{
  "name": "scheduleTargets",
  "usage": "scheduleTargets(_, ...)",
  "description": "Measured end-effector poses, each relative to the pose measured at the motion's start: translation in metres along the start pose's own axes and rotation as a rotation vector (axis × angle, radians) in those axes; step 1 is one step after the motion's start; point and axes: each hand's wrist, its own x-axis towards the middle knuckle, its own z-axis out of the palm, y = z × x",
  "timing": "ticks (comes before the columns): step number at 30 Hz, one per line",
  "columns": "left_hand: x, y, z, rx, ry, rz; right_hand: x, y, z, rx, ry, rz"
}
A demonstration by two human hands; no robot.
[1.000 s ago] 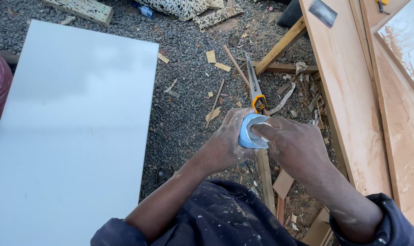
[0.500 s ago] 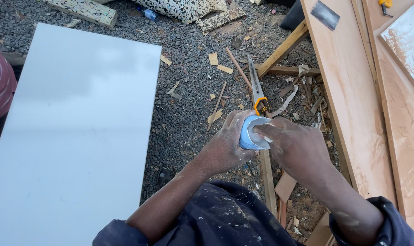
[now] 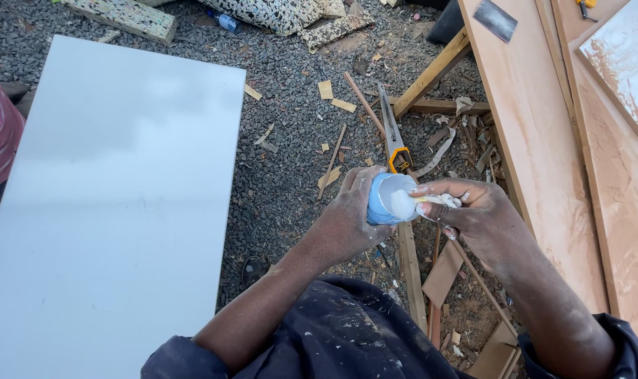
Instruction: The person holds a small plastic container filled with a white substance and uses a cloth to apply it to the edge of a large white board. They repeatedly dip the cloth into the container and spread the substance along the board's edge. Later, they pour a clear liquid from a plastic bottle into the container and continue applying the mixture.
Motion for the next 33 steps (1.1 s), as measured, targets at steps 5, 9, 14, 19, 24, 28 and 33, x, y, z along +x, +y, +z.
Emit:
scheduleTargets(5,-0.007,0.012,0.004,0.010,-0.006,0.004,-0.002,-0.005,-0.010,-0.092,-0.066,0.030)
scheduleTargets(9,-0.004,0.000,0.014,0.058,-0.015,-0.008,0.011,-0.002,-0.014,-0.228,-0.203,0.077)
scheduleTargets(14,-0.001,-0.009,0.030,0.125,-0.010,-0.009,0.030,0.010,-0.022,-0.199,-0.287,0.064)
scheduleTargets(19,-0.005,0.019,0.032,0.078,0.001,0.000,0.020,-0.013,-0.026,-0.352,-0.270,0.036)
scheduleTargets(24,0.005,0.015,0.049,0.093,0.028,0.018,0.021,-0.009,-0.035,-0.440,-0.332,0.062)
scheduleTargets(28,0.020,-0.002,0.064,0.132,0.054,0.007,0.040,0.010,-0.058,-0.390,-0.315,0.127)
scheduleTargets(33,0.032,-0.001,0.076,0.023,0.079,0.017,0.058,0.050,-0.086,-0.046,-0.235,0.114)
